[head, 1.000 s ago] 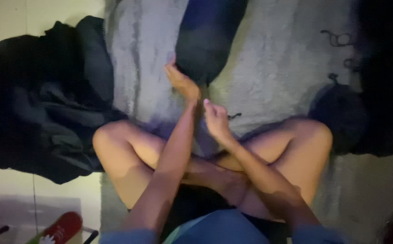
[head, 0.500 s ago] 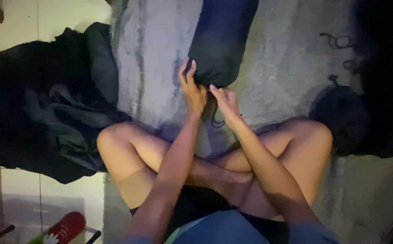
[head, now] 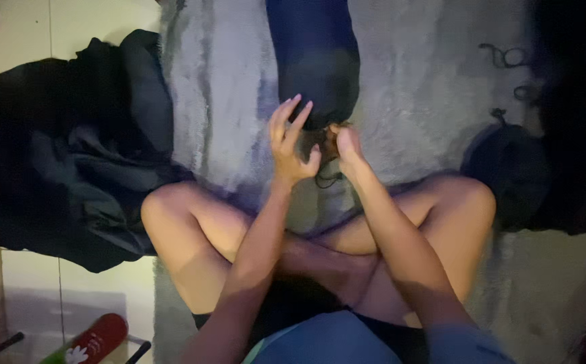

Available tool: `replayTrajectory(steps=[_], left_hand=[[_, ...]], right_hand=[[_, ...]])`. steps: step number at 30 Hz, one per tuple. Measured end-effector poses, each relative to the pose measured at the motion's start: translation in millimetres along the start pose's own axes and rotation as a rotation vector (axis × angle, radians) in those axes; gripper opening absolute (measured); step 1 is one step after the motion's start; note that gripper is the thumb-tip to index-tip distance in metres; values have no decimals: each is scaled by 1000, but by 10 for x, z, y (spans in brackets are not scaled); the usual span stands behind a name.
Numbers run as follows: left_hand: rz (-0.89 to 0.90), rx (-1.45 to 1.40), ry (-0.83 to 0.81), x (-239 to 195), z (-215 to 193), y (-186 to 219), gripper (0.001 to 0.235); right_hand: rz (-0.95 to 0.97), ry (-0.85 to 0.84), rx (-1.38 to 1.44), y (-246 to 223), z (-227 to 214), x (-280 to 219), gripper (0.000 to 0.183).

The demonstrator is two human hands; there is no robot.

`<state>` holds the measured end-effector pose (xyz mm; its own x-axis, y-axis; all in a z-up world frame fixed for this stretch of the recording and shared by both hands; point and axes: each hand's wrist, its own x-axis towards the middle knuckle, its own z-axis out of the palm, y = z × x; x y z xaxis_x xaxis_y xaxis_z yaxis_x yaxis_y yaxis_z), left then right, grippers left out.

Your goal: The person sits cross-legged on a rug and folds a dark piece of clothing into a compact bundle. They then place the folded item into a dark drawstring bag, pull the drawstrings to close the bag, and tie the strings into a knot. The person then picks up another dark garment and begins to fold it.

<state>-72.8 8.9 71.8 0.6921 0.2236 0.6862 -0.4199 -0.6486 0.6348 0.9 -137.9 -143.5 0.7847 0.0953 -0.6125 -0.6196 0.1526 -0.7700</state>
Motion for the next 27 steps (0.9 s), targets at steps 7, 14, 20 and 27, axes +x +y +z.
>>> replayTrajectory(steps=[7,14,20,27], left_hand=[[-77,122,-273,460,-21,-82,67],[-332,619,-351,747,630,105,112],[-164,772,-349,1081,933,311,102],[-240,706,-401,1084,1193,-362,106]], right_hand=[[92,92,-7,-607,346,-925,36],[-453,70,-600,27,283,-802,46],[-595,106,-598,99,133,-727,56],[-514,-119,-414,-360,449,-1393,58]])
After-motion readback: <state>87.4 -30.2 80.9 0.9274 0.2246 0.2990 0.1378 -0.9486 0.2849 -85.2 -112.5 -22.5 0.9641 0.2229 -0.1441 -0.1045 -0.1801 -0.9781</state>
